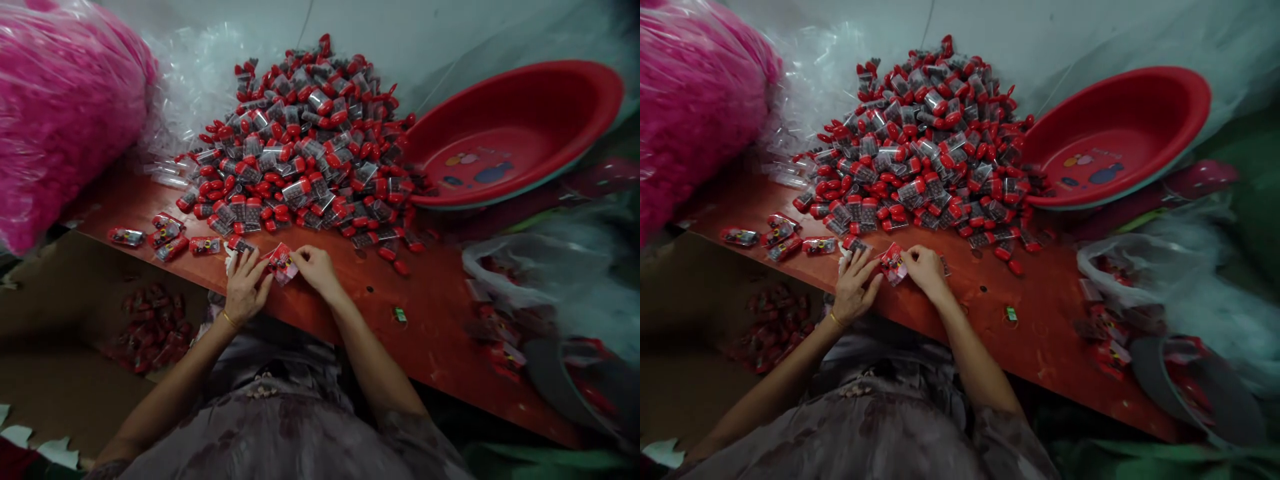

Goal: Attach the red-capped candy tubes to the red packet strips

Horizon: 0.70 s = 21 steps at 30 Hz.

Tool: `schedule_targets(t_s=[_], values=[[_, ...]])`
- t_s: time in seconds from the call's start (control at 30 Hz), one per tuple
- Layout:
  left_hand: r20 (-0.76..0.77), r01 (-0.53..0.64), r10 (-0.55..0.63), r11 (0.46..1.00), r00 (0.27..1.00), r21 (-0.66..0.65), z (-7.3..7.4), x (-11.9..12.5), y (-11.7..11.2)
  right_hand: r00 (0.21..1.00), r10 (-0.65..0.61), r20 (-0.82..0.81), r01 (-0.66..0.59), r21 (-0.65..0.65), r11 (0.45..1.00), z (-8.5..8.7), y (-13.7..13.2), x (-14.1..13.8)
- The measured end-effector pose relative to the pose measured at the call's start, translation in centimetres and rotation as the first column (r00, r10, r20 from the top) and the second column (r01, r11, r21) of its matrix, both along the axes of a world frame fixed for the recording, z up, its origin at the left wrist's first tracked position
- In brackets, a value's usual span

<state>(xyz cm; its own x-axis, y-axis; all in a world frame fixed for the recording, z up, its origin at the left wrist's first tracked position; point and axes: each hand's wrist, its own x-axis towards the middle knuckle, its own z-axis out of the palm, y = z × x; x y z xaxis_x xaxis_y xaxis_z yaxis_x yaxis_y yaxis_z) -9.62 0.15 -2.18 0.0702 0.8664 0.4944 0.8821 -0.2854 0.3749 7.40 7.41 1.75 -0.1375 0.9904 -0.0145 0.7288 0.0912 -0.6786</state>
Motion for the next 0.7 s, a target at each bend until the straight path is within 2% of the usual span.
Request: schedule_targets(t_s=[0.1,0.2,0.3,0.37,0.5,0.63,0.7], values=[[0.0,-0.143,0.143,0.99,0.99,-0.013,0.5,-1.1,0.7,0.997,-0.023,0.08,0.022,0.02,1.0,-0.8,-1.8,-0.8],[-0.056,-0.247,0.243,0.966,0.969,-0.079,1.1,-2.4,2.1,0.982,-0.065,0.177,0.051,0.085,0.995,-1.3,-2.3,-1.5],[-0.106,-0.268,0.255,0.954,0.961,-0.135,1.4,-3.6,2.8,0.972,-0.11,0.206,0.073,0.181,0.981,-1.7,-2.6,-1.3],[-0.113,-0.271,0.256,0.951,0.96,-0.146,1.6,-4.3,2.5,0.972,-0.12,0.203,0.064,0.263,0.963,-1.8,-3.0,-0.8],[-0.113,-0.313,0.299,0.939,0.947,-0.14,1.4,-5.1,1.1,0.979,-0.048,0.199,-0.033,0.384,0.923,-1.1,-4.3,-1.0],[-0.13,-0.31,0.291,0.937,0.948,-0.161,1.0,-5.4,1.0,0.961,0.104,0.255,-0.195,0.361,0.912,0.4,-4.9,-3.4],[-0.123,-0.297,0.279,0.941,0.952,-0.16,0.9,-5.5,1.3,0.953,0.143,0.269,-0.236,0.354,0.905,0.8,-5.1,-4.3]])
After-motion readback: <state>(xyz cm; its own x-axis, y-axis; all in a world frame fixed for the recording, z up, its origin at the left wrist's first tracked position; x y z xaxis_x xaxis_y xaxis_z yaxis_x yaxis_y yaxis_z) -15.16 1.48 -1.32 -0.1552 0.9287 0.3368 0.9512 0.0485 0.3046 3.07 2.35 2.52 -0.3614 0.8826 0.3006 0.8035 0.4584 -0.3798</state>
